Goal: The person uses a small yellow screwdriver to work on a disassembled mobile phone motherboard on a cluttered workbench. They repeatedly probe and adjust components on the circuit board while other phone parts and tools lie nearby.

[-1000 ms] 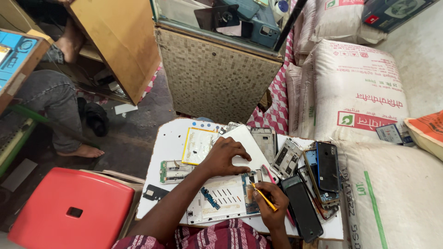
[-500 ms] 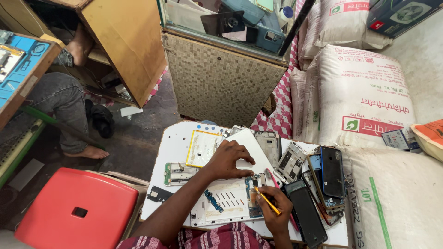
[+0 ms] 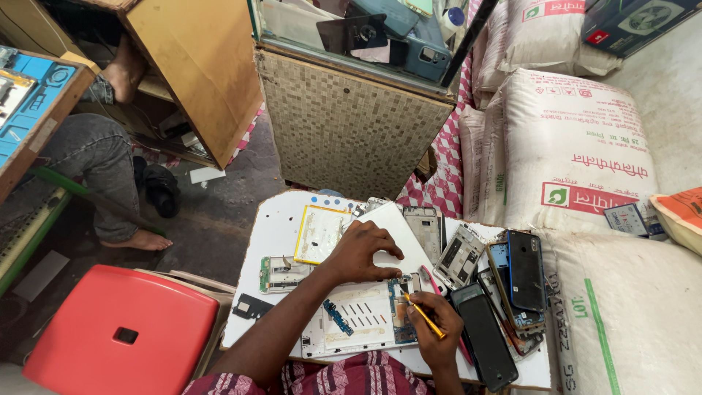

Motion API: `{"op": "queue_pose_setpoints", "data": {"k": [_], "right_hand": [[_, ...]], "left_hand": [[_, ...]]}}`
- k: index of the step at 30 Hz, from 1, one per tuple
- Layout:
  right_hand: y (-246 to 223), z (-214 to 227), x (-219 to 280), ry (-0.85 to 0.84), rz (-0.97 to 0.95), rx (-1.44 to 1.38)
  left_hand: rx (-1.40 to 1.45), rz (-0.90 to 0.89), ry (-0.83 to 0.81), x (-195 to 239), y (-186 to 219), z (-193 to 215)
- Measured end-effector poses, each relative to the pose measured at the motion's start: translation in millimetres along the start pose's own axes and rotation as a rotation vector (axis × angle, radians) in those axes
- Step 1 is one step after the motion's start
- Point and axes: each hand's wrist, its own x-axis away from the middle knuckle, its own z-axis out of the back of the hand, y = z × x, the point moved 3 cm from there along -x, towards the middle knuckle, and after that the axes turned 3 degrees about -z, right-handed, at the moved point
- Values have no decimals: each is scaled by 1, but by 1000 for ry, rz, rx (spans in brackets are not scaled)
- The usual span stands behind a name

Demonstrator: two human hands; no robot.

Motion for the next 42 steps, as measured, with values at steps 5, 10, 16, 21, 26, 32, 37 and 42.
{"op": "queue_pose_setpoints", "data": {"k": [5, 10, 16, 21, 26, 32, 37, 42], "right_hand": [[5, 2, 0, 50, -98, 47], [1, 1, -1, 0, -7, 27], [-7, 0, -2, -14, 9, 18], [-10, 2, -2, -8, 31, 8], [-17, 1, -5, 6, 49, 9], [-19, 3, -5, -9, 65, 55], [-19, 2, -6, -7, 24, 26], [-16, 2, -3, -13, 29, 24]], "left_hand": [[4, -6, 6, -1, 0, 1], [19, -9, 6, -1, -1, 1], [35, -4, -1, -2, -1, 2], [10, -20, 13, -6, -2, 0], [-5, -34, 26, -6, 0, 3], [-19, -30, 16, -8, -2, 0], [-21, -28, 16, -9, 0, 0], [-29, -4, -10, -8, -3, -4]]}}
